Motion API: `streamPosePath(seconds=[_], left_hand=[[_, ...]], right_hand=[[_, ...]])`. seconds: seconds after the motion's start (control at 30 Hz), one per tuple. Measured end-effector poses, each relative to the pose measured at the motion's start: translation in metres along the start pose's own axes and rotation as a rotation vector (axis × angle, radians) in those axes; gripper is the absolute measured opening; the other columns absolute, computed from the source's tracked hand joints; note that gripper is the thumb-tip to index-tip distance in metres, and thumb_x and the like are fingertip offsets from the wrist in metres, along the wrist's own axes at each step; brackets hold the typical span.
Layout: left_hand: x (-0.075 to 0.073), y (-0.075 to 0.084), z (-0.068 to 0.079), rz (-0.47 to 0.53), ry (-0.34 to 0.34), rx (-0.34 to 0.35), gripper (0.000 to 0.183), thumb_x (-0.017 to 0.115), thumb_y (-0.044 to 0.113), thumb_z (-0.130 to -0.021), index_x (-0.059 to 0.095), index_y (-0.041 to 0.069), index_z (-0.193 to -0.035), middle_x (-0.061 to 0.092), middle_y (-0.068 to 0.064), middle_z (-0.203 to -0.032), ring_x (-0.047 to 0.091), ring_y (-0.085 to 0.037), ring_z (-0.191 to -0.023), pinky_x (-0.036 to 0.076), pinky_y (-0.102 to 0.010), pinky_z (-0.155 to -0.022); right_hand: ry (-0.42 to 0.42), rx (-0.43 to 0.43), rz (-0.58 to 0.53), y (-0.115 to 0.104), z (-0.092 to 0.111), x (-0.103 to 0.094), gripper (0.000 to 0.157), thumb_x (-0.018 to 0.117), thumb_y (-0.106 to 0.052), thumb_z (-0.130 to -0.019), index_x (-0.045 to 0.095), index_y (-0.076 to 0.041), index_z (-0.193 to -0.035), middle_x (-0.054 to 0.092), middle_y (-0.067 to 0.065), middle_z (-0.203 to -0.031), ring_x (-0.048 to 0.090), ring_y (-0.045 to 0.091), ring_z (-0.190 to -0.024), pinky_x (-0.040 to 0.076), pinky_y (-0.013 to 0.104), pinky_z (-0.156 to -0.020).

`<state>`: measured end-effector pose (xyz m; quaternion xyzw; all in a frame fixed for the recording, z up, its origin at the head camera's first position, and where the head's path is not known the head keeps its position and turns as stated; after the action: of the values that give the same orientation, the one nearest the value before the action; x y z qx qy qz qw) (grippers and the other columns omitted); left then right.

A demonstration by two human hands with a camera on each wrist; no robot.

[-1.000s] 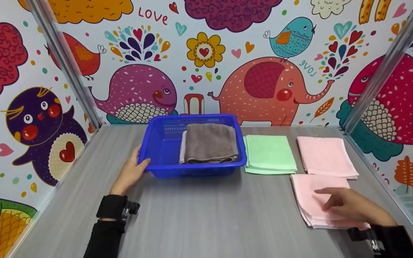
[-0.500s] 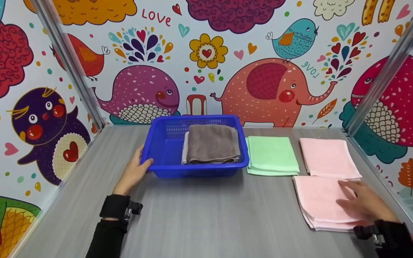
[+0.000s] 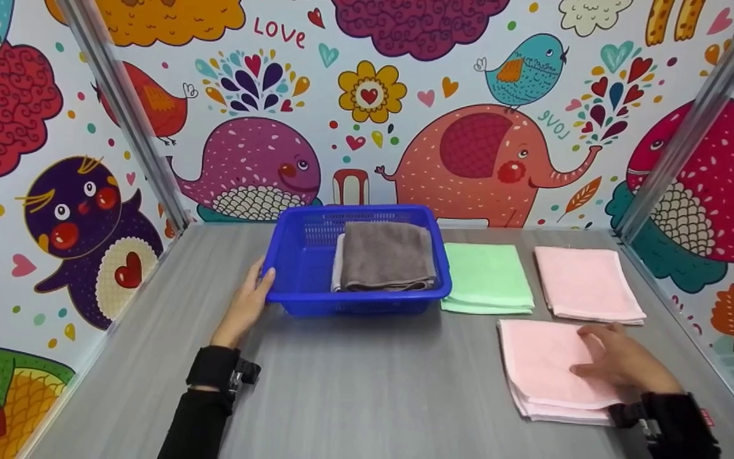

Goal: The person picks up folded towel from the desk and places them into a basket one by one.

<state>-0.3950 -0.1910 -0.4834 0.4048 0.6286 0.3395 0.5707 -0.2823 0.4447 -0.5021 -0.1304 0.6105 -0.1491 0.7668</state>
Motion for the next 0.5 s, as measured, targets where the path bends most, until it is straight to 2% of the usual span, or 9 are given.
streamPosePath(seconds=[0.07, 0.17, 0.2, 0.27, 0.33, 0.4, 0.43, 0.5], left_hand=[[-0.003, 0.011, 0.003, -0.081, 0.167, 0.106, 0.065, 0.045, 0.045, -0.109, 0.029, 0.013, -0.163, 0.033, -0.021, -0.163, 0.040, -0.041, -0.146, 0.032, -0.062, -0.118], [-0.003, 0.041, 0.018, -0.208, 0.498, 0.361, 0.050, 0.058, 0.030, -0.103, 0.051, 0.009, -0.148, 0.046, -0.022, -0.142, 0.051, -0.040, -0.125, 0.041, -0.058, -0.104], [0.000, 0.052, 0.024, -0.233, 0.581, 0.453, 0.045, 0.061, 0.025, -0.099, 0.056, 0.007, -0.140, 0.049, -0.022, -0.134, 0.052, -0.039, -0.119, 0.042, -0.056, -0.101], [0.014, 0.073, 0.038, -0.264, 0.665, 0.616, 0.036, 0.065, 0.018, -0.092, 0.061, 0.004, -0.124, 0.055, -0.019, -0.119, 0.056, -0.036, -0.108, 0.046, -0.049, -0.094], [0.036, 0.090, 0.050, -0.277, 0.648, 0.750, 0.027, 0.068, 0.015, -0.086, 0.063, 0.004, -0.110, 0.060, -0.015, -0.105, 0.061, -0.031, -0.095, 0.050, -0.041, -0.084], [0.064, 0.102, 0.061, -0.300, 0.558, 0.847, 0.019, 0.069, 0.016, -0.084, 0.063, 0.007, -0.100, 0.063, -0.008, -0.093, 0.064, -0.023, -0.082, 0.053, -0.034, -0.073], [0.079, 0.104, 0.066, -0.322, 0.500, 0.868, 0.017, 0.071, 0.016, -0.083, 0.063, 0.009, -0.096, 0.064, -0.004, -0.088, 0.063, -0.018, -0.074, 0.053, -0.030, -0.066], [0.108, 0.105, 0.074, -0.393, 0.332, 0.832, 0.016, 0.074, 0.021, -0.085, 0.063, 0.013, -0.094, 0.064, 0.001, -0.079, 0.059, -0.013, -0.063, 0.047, -0.027, -0.054]], right_hand=[[0.039, -0.051, 0.025, -0.016, 0.000, 0.007, 0.081, 0.089, -0.045, -0.077, 0.056, 0.003, -0.133, 0.042, 0.037, -0.127, 0.058, 0.044, -0.098, 0.048, 0.069, -0.092], [0.087, -0.138, 0.043, -0.045, 0.000, 0.019, 0.075, 0.090, -0.040, -0.075, 0.058, 0.002, -0.129, 0.048, 0.034, -0.124, 0.062, 0.040, -0.095, 0.051, 0.067, -0.088], [0.099, -0.162, 0.040, -0.055, -0.001, 0.023, 0.074, 0.091, -0.040, -0.075, 0.059, 0.002, -0.128, 0.050, 0.033, -0.123, 0.063, 0.039, -0.094, 0.052, 0.067, -0.087], [0.121, -0.196, 0.041, -0.075, -0.002, 0.031, 0.074, 0.092, -0.039, -0.074, 0.060, 0.002, -0.126, 0.053, 0.032, -0.120, 0.065, 0.039, -0.093, 0.054, 0.065, -0.086], [0.143, -0.221, 0.028, -0.096, -0.002, 0.038, 0.074, 0.093, -0.037, -0.072, 0.060, 0.003, -0.125, 0.053, 0.031, -0.119, 0.066, 0.039, -0.091, 0.055, 0.064, -0.084], [0.165, -0.228, 0.013, -0.115, -0.004, 0.046, 0.075, 0.094, -0.037, -0.070, 0.060, 0.003, -0.125, 0.054, 0.028, -0.116, 0.066, 0.038, -0.088, 0.056, 0.062, -0.083], [0.174, -0.222, 0.007, -0.125, -0.005, 0.050, 0.076, 0.095, -0.037, -0.069, 0.061, 0.003, -0.124, 0.054, 0.027, -0.115, 0.066, 0.037, -0.087, 0.056, 0.061, -0.081], [0.189, -0.220, -0.013, -0.143, -0.007, 0.058, 0.076, 0.095, -0.037, -0.067, 0.061, 0.002, -0.123, 0.053, 0.025, -0.113, 0.065, 0.035, -0.084, 0.058, 0.058, -0.078]])
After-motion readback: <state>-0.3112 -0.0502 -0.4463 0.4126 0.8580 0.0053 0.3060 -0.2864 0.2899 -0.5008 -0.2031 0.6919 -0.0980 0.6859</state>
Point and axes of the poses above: each hand's wrist, its own z-axis away from the middle knuckle, its own x-axis out of the palm, y = z × x, the point moved 5 cm from there along -z, towards the middle knuckle
